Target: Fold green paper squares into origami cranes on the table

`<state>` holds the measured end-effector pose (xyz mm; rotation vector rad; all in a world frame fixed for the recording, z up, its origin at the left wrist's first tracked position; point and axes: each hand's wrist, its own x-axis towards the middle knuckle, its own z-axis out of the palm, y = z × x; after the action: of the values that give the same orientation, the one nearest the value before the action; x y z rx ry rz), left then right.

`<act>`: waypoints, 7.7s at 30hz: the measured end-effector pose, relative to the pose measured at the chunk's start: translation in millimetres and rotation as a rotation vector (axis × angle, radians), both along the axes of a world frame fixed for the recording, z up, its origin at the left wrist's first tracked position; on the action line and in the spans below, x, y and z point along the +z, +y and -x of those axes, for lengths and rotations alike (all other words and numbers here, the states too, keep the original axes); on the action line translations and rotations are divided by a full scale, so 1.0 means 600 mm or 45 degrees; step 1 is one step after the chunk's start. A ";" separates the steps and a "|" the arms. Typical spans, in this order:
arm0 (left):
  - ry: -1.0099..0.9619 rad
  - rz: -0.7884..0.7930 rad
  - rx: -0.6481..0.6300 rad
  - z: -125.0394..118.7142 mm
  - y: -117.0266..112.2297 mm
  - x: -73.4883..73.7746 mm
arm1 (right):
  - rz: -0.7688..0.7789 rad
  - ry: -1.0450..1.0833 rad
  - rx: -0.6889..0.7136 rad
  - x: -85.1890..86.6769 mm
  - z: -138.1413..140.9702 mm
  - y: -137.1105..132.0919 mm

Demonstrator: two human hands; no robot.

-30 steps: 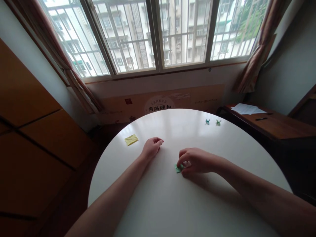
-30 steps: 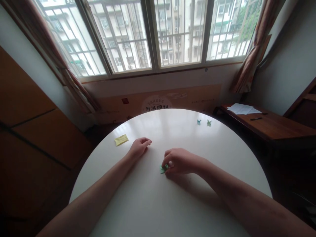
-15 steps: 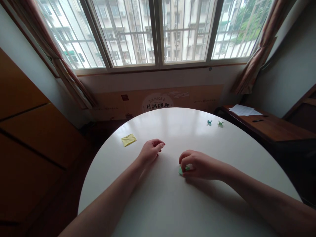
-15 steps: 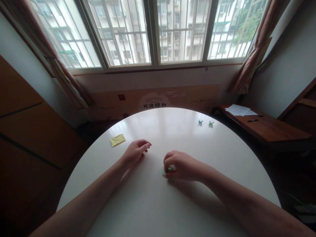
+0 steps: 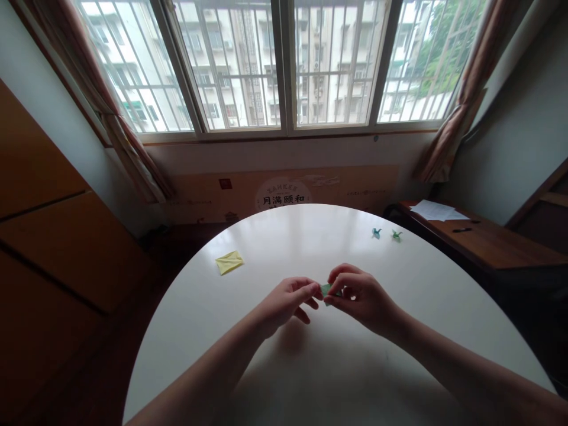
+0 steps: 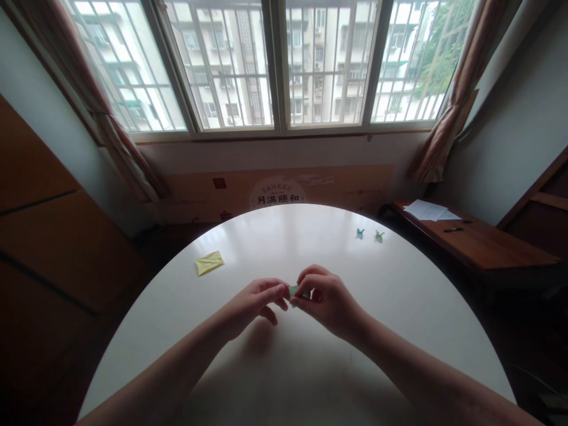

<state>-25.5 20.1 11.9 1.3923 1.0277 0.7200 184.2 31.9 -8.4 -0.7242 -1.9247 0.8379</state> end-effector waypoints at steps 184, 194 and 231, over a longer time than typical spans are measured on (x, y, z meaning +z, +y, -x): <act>-0.084 -0.436 0.291 -0.002 -0.003 -0.003 | 0.834 0.072 0.186 0.008 0.016 -0.020; 0.371 -1.088 0.039 0.011 -0.016 0.014 | 0.806 0.040 0.205 0.006 0.016 -0.018; 0.225 -0.987 0.066 0.002 -0.007 -0.002 | 0.599 0.035 0.162 -0.011 0.014 -0.017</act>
<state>-26.5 15.8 10.8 2.1270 0.9584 1.1176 175.7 21.7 -14.8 -0.8628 -1.7772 1.3988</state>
